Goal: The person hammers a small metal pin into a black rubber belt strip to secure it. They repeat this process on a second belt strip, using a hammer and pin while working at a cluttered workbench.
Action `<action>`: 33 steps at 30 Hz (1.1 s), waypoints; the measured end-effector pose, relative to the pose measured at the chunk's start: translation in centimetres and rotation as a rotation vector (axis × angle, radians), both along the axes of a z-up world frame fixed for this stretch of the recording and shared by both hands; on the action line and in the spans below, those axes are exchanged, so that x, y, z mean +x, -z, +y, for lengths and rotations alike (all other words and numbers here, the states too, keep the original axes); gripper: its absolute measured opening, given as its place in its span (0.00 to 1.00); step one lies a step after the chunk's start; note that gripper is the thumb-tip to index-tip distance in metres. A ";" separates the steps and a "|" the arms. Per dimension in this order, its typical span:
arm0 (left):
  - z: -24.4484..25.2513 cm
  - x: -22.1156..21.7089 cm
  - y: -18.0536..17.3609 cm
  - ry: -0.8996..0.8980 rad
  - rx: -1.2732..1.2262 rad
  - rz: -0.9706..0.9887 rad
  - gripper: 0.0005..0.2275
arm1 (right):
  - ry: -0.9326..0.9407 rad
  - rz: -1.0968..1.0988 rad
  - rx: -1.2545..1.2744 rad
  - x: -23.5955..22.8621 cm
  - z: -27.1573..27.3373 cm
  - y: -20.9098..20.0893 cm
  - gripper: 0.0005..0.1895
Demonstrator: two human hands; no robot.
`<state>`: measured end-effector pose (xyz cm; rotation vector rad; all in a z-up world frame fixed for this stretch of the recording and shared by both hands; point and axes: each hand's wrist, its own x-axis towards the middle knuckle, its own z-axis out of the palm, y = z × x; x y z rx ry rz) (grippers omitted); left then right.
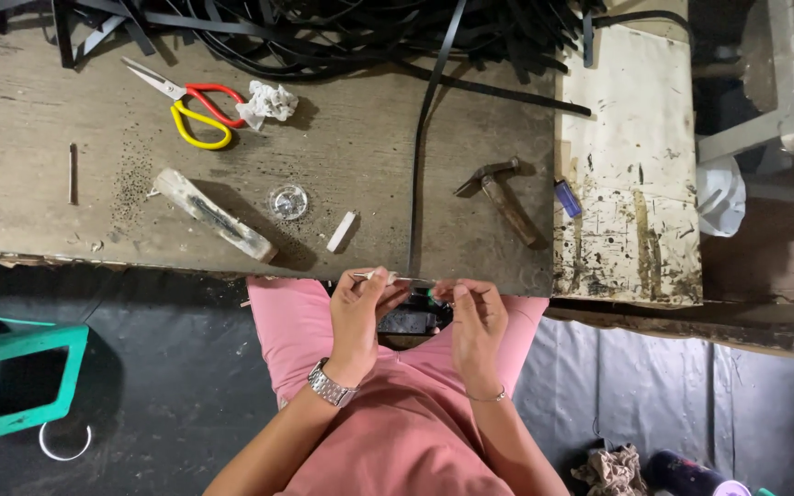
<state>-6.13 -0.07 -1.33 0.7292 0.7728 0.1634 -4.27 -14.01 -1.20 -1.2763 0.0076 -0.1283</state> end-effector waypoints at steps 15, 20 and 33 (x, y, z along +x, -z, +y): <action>1.5 1.2 -3.0 0.314 1.175 -0.133 0.10 | 0.084 -0.344 -1.149 9.4 -5.6 4.0 0.07; 2.3 2.5 -3.2 0.398 1.081 -0.072 0.16 | 0.132 -0.524 -1.338 11.3 -5.9 5.9 0.09; 4.0 4.5 -0.3 0.220 0.941 -0.171 0.15 | -0.302 -0.683 -1.265 10.9 1.6 2.0 0.21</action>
